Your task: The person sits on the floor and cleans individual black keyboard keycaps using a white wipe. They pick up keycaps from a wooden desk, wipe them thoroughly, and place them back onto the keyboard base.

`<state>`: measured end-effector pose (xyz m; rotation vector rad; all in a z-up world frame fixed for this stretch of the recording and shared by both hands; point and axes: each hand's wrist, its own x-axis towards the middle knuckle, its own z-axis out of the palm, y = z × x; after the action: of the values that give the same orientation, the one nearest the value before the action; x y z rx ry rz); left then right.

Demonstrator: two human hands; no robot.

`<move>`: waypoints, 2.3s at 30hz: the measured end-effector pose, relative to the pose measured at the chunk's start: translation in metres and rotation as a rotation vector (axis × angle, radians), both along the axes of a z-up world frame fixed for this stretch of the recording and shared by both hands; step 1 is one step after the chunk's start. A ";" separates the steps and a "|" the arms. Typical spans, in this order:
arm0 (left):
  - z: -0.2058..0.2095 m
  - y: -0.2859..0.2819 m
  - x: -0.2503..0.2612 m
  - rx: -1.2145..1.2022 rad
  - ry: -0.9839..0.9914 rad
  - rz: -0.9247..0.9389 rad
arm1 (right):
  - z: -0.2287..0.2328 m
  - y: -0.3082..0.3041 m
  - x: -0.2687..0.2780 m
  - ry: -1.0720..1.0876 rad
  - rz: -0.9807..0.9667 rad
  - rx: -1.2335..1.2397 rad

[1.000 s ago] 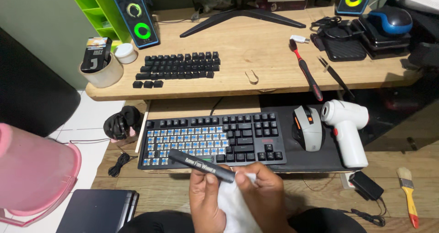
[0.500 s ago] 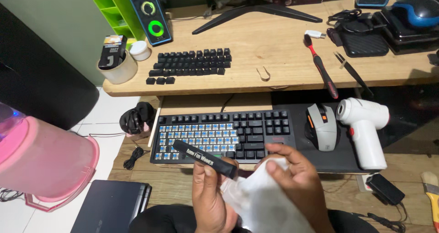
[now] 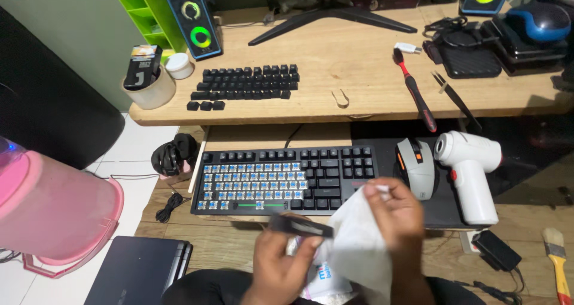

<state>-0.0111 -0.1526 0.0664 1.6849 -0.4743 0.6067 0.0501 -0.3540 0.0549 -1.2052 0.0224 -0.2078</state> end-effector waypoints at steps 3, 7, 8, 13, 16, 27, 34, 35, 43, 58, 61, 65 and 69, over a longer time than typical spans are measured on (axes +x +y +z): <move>0.024 0.020 0.004 0.535 -0.240 0.158 | 0.010 -0.009 0.000 0.083 0.058 0.152; 0.037 0.029 0.001 0.687 -0.302 0.258 | 0.018 -0.003 -0.016 0.241 0.183 0.133; 0.038 0.031 0.000 0.706 -0.303 0.267 | 0.018 -0.002 -0.019 0.190 0.237 0.009; 0.036 0.033 0.001 0.730 -0.298 0.300 | 0.016 -0.004 -0.045 0.116 0.447 -0.365; 0.036 0.032 0.001 0.732 -0.285 0.287 | 0.017 0.004 -0.052 -0.373 0.496 -0.161; 0.031 0.014 -0.009 0.657 -0.275 0.275 | 0.030 0.019 -0.027 0.213 0.158 -0.139; 0.058 0.029 -0.009 0.883 -0.134 0.501 | 0.035 -0.027 -0.029 -0.252 0.124 0.340; 0.061 0.031 -0.011 0.878 -0.153 0.500 | 0.041 -0.029 -0.034 -0.321 0.090 0.450; 0.059 0.023 -0.019 0.785 -0.207 0.485 | 0.012 -0.019 -0.022 -0.147 0.131 0.209; -0.036 0.041 -0.005 -0.799 0.432 -0.340 | 0.017 0.044 -0.033 -0.252 0.386 -0.710; -0.047 0.046 -0.007 -0.747 0.475 -0.353 | 0.016 0.047 -0.034 -0.396 0.326 -0.761; -0.059 0.063 -0.011 -0.609 0.616 -0.109 | 0.013 0.035 -0.027 -0.346 0.344 -0.919; -0.029 0.106 -0.019 0.126 0.263 0.326 | 0.001 0.025 -0.021 -0.334 0.315 -1.063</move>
<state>-0.0299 -0.0470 0.0377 1.9480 -0.0480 0.5859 0.0292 -0.3293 0.0559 -2.1856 -0.6369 -0.1362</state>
